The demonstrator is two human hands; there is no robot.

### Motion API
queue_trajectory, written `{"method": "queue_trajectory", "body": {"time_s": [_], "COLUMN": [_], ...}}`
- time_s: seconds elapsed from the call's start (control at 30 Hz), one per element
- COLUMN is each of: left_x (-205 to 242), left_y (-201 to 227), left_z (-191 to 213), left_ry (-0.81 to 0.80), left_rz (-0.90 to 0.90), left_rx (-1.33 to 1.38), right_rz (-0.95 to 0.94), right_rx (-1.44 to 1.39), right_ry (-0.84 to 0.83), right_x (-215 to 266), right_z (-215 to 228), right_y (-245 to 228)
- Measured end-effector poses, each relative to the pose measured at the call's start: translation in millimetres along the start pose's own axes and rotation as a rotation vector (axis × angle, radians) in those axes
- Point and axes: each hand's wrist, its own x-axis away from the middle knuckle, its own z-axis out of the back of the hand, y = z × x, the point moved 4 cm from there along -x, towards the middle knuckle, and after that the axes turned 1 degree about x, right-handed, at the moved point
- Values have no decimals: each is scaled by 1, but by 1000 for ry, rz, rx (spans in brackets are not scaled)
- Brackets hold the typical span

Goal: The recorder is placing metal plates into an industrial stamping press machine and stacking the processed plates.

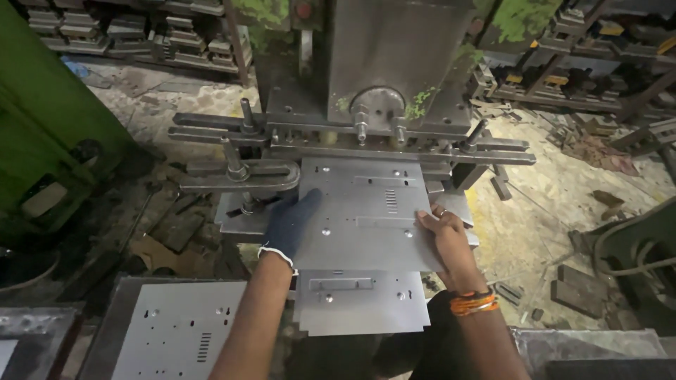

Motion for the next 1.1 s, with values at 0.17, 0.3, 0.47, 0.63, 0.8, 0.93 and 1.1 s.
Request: {"method": "queue_trajectory", "body": {"time_s": [0.17, 0.3, 0.47, 0.63, 0.8, 0.93, 1.1], "left_x": [-7, 3, 79, 134, 152, 174, 164], "left_y": [-21, -19, 2, 40, 46, 24, 56], "left_z": [5, -1, -17, -41, -29, -24, -35], "left_ry": [13, -51, -239, -254, -504, -505, -328], "left_rz": [17, 55, -113, 446, 465, 441, 486], "left_rx": [53, 182, 210, 1088, 925, 565, 429], "right_rz": [122, 423, -10, 236, 340, 259, 380], "right_rx": [248, 825, 978, 1112, 1396, 1498, 1315], "right_ry": [41, 67, 3, -335, -567, -441, 20], "right_x": [-10, -7, 2, -25, 20, 35, 49], "right_z": [1, -5, -4, -11, -99, -85, -20], "right_y": [9, -2, -10, 6, -20, -5, -26]}}
